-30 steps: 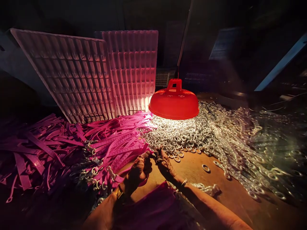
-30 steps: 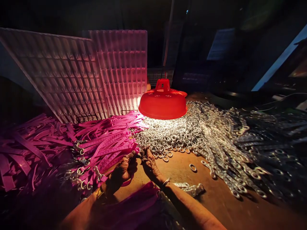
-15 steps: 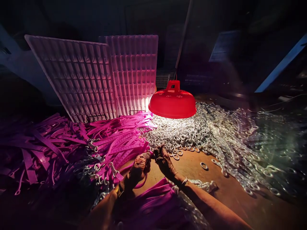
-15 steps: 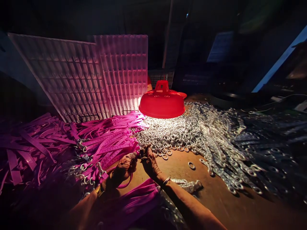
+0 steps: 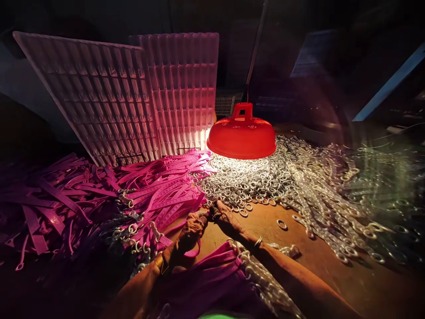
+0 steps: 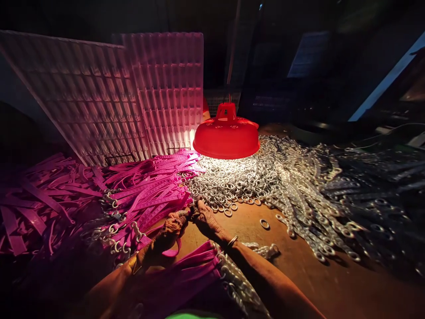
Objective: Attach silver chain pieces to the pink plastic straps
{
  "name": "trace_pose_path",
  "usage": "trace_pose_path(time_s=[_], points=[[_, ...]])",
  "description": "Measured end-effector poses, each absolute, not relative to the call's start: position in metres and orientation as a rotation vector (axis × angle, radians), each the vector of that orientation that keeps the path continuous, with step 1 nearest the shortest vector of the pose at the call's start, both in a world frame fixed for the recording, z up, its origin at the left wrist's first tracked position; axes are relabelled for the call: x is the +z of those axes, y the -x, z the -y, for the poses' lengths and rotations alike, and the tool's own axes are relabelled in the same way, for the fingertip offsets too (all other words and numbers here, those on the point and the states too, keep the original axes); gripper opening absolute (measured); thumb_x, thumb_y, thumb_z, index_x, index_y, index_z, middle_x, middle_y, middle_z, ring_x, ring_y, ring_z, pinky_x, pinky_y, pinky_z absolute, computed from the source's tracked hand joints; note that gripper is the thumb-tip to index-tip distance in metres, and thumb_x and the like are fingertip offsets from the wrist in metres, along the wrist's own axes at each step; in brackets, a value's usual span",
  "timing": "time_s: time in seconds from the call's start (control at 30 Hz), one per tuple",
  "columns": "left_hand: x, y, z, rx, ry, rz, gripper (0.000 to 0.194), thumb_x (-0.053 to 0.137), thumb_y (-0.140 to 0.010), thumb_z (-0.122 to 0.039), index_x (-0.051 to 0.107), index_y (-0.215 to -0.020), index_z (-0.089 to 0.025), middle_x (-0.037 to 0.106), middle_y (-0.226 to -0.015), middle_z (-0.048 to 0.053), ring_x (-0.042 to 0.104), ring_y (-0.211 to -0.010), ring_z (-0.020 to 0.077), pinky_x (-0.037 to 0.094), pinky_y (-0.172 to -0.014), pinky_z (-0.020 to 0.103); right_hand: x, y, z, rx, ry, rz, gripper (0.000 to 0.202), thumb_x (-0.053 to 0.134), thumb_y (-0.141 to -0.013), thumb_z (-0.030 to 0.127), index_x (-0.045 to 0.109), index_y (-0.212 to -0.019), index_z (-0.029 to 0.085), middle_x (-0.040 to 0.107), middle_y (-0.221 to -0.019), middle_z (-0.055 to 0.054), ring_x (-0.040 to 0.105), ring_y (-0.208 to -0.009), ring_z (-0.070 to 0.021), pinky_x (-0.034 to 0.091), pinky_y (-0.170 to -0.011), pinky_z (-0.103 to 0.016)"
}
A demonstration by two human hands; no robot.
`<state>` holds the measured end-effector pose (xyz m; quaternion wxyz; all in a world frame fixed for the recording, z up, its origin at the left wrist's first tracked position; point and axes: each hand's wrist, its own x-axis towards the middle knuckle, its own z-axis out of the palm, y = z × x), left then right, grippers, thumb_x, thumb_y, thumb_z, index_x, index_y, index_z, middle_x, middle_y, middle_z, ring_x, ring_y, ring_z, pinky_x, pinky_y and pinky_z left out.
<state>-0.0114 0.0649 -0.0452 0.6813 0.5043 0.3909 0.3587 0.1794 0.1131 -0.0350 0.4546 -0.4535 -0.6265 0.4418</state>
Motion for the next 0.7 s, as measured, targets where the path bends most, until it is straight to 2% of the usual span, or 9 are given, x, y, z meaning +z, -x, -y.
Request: trace_pose_path(time_s=[0.1, 0.23, 0.37, 0.43, 0.5, 0.57, 0.63, 0.7], points=[[-0.041, 0.008, -0.067, 0.863, -1.169, -0.932, 0.025, 0.073, -0.057, -0.026, 0.061, -0.078, -0.02, 0.057, -0.064, 0.004, 0.055, -0.07, 0.0198, 0.043, -0.055, 0.03, -0.029, -0.183, -0.122, 1.164, 1.042, 1.632, 0.019, 0.043, -0.077, 0.032, 0.037, -0.063, 0.021, 0.04, -0.059, 0.003, 0.033, -0.054, -0.0096, 0.035, -0.048, -0.022], [-0.018, -0.027, -0.091, 0.878, -1.115, -0.979, 0.02, 0.064, -0.063, -0.035, 0.057, -0.066, -0.016, 0.05, -0.051, 0.0, 0.047, -0.048, 0.0115, 0.035, -0.044, 0.023, -0.014, -0.191, -0.125, 1.068, 0.966, 1.854, 0.023, 0.039, -0.083, 0.033, 0.044, -0.066, 0.019, 0.047, -0.063, 0.001, 0.041, -0.055, -0.0097, 0.037, -0.05, -0.021], [0.02, -0.041, -0.093, 0.719, -0.896, -1.059, 0.027, 0.063, -0.062, -0.038, 0.047, -0.055, -0.017, 0.033, -0.04, -0.008, 0.022, -0.034, 0.0029, 0.014, -0.036, 0.02, 0.009, -0.205, -0.097, 1.021, 0.998, 2.112, 0.019, 0.046, -0.085, 0.034, 0.053, -0.094, 0.019, 0.053, -0.057, 0.004, 0.041, -0.043, -0.0075, 0.031, -0.042, -0.019], [0.038, -0.037, -0.082, 0.598, -0.941, -1.093, 0.028, 0.065, -0.062, -0.038, 0.05, -0.054, -0.017, 0.03, -0.038, -0.009, 0.018, -0.034, 0.0027, 0.008, -0.037, 0.022, 0.016, -0.214, -0.069, 0.929, 0.98, 2.16, 0.025, 0.052, -0.082, 0.031, 0.052, -0.104, 0.019, 0.056, -0.059, 0.003, 0.04, -0.042, -0.0076, 0.031, -0.043, -0.02], [0.048, -0.033, -0.066, 0.477, -1.043, -1.099, 0.028, 0.065, -0.062, -0.039, 0.055, -0.052, -0.015, 0.033, -0.038, -0.008, 0.02, -0.035, 0.0035, 0.009, -0.038, 0.023, 0.016, -0.222, -0.039, 0.843, 0.967, 2.189, 0.033, 0.058, -0.078, 0.027, 0.052, -0.109, 0.018, 0.062, -0.07, -0.002, 0.046, -0.05, -0.0103, 0.034, -0.049, -0.023], [0.048, -0.031, -0.049, 0.42, -1.113, -1.027, 0.029, 0.066, -0.063, -0.039, 0.06, -0.053, -0.013, 0.041, -0.041, -0.004, 0.028, -0.039, 0.0053, 0.017, -0.041, 0.023, 0.011, -0.228, -0.01, 0.822, 1.013, 2.229, 0.039, 0.06, -0.077, 0.026, 0.05, -0.114, 0.018, 0.064, -0.079, -0.006, 0.049, -0.058, -0.0132, 0.035, -0.054, -0.025], [0.04, -0.032, -0.032, 0.43, -1.123, -0.902, 0.029, 0.065, -0.067, -0.039, 0.063, -0.055, -0.012, 0.051, -0.049, 0.0, 0.038, -0.047, 0.0083, 0.027, -0.047, 0.024, 0.003, -0.233, 0.013, 0.842, 1.066, 2.283, 0.038, 0.057, -0.079, 0.025, 0.049, -0.116, 0.019, 0.064, -0.08, -0.006, 0.048, -0.06, -0.0138, 0.033, -0.055, -0.026], [0.03, -0.033, -0.016, 0.436, -1.087, -0.818, 0.032, 0.063, -0.071, -0.04, 0.062, -0.055, -0.012, 0.053, -0.053, 0.001, 0.043, -0.052, 0.0103, 0.032, -0.052, 0.025, -0.003, -0.234, 0.029, 0.908, 1.096, 2.327, 0.033, 0.053, -0.081, 0.022, 0.049, -0.113, 0.02, 0.063, -0.074, -0.003, 0.044, -0.056, -0.0124, 0.03, -0.052, -0.025]])
